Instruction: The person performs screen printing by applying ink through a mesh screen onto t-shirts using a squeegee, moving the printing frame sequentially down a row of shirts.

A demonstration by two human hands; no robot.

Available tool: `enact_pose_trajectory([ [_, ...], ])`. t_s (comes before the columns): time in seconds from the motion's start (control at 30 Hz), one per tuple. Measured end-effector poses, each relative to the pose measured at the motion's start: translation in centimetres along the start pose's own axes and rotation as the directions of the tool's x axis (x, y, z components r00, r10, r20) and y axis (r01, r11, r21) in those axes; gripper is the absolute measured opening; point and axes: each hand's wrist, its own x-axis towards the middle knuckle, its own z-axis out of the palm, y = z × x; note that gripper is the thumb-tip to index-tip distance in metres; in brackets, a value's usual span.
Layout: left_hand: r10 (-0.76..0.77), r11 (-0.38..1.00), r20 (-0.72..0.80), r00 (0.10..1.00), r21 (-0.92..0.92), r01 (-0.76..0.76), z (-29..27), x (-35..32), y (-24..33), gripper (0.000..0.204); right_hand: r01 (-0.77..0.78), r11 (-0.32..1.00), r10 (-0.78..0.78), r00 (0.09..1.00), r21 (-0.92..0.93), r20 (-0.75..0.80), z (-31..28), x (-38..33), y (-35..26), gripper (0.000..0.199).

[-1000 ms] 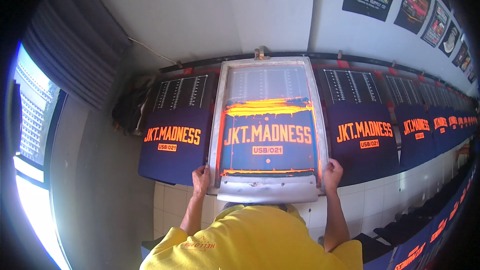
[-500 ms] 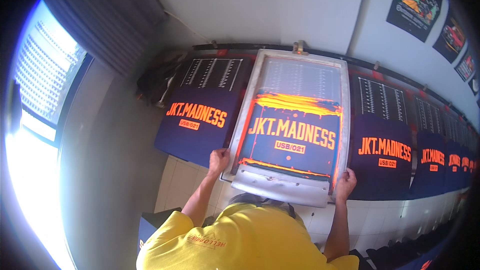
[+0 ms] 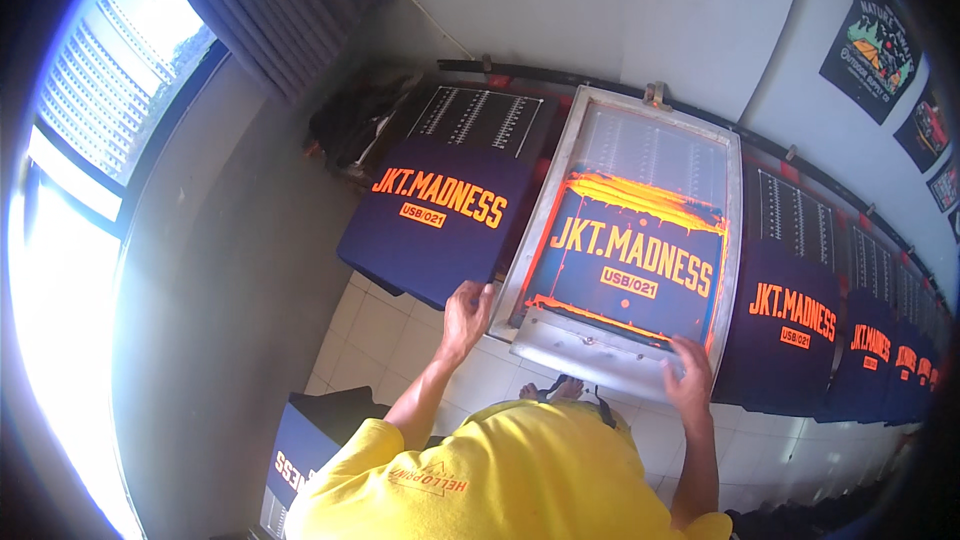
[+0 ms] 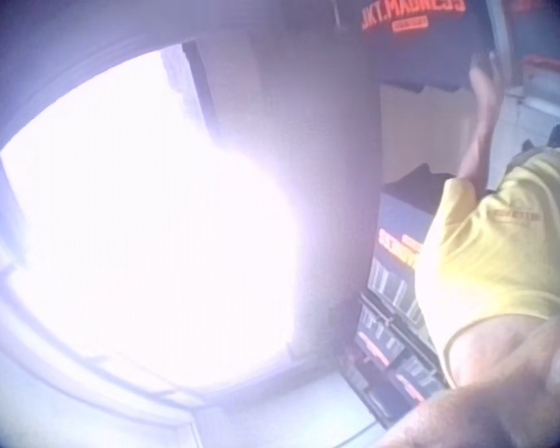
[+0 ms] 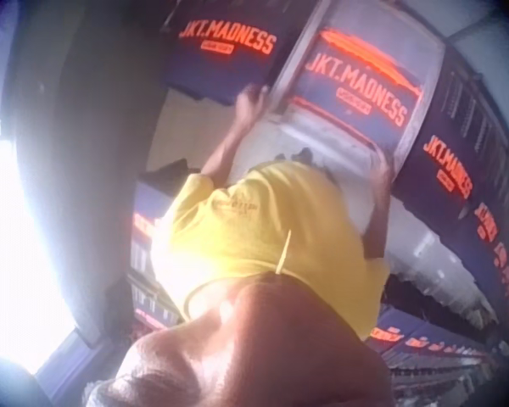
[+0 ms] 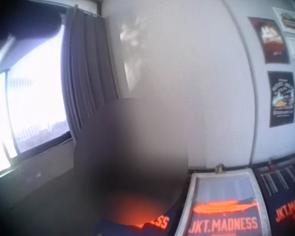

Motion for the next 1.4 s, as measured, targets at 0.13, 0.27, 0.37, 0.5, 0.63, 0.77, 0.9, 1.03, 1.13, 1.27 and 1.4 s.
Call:
enact_pose_trajectory([
  [0.13,-0.248,0.942,0.518,0.819,-0.07,0.329,-2.6,-4.3,-1.0,0.044,0.216,0.938,-0.11,0.928,-0.271,0.357,0.2,-0.2,-7.1,0.057],
  [0.27,-0.1,0.975,0.82,0.563,-0.03,0.218,-2.5,-6.9,0.2,0.047,0.289,0.876,-0.12,0.906,-0.386,0.406,1.3,-0.1,-6.4,0.067],
  [0.37,-0.028,0.979,0.853,0.521,-0.082,0.187,-0.2,-8.4,1.9,0.049,0.224,0.916,-0.117,0.942,-0.333,0.314,0.6,2.1,-7.6,0.055],
  [0.5,0.074,0.946,0.94,0.334,-0.172,0.274,6.2,-8.9,0.1,0.056,0.183,0.872,-0.059,0.96,-0.453,0.274,1.8,3.8,-7.4,0.05],
  [0.63,0.072,0.87,0.966,0.25,-0.183,0.459,9.8,-10.0,0.6,0.061,0.199,0.865,-0.092,0.965,-0.461,0.244,2.5,3.3,-7.0,0.043],
  [0.77,0.088,0.694,0.966,0.244,-0.235,0.68,11.7,-10.9,0.3,0.054,0.198,0.879,-0.147,0.978,-0.433,0.149,1.9,4.5,-5.8,0.037],
  [0.9,0.057,0.544,0.966,0.254,-0.244,0.803,11.8,-11.1,0.7,0.052,0.203,0.869,-0.198,0.978,-0.452,0.059,1.1,9.2,-3.3,0.037],
  [1.03,-0.009,0.581,0.93,0.368,-0.294,0.759,11.9,-11.5,0.5,0.046,0.21,0.862,-0.232,0.973,-0.461,0.009,1.1,15.2,-0.4,0.036],
  [1.13,-0.051,0.707,0.916,0.399,-0.249,0.662,11.7,-11.2,1.0,0.041,0.214,0.839,-0.242,0.97,-0.5,0.009,1.6,18.9,1.8,0.038],
  [1.27,-0.107,0.747,0.903,0.416,-0.203,0.633,11.9,-11.4,0.2,0.038,0.254,0.812,-0.295,0.956,-0.525,0.007,2.6,22.4,3.3,0.037],
  [1.4,-0.147,0.709,0.908,0.392,-0.18,0.682,11.8,-11.4,0.7,0.038,0.254,0.82,-0.297,0.955,-0.512,-0.001,3.3,23.7,4.2,0.031],
])
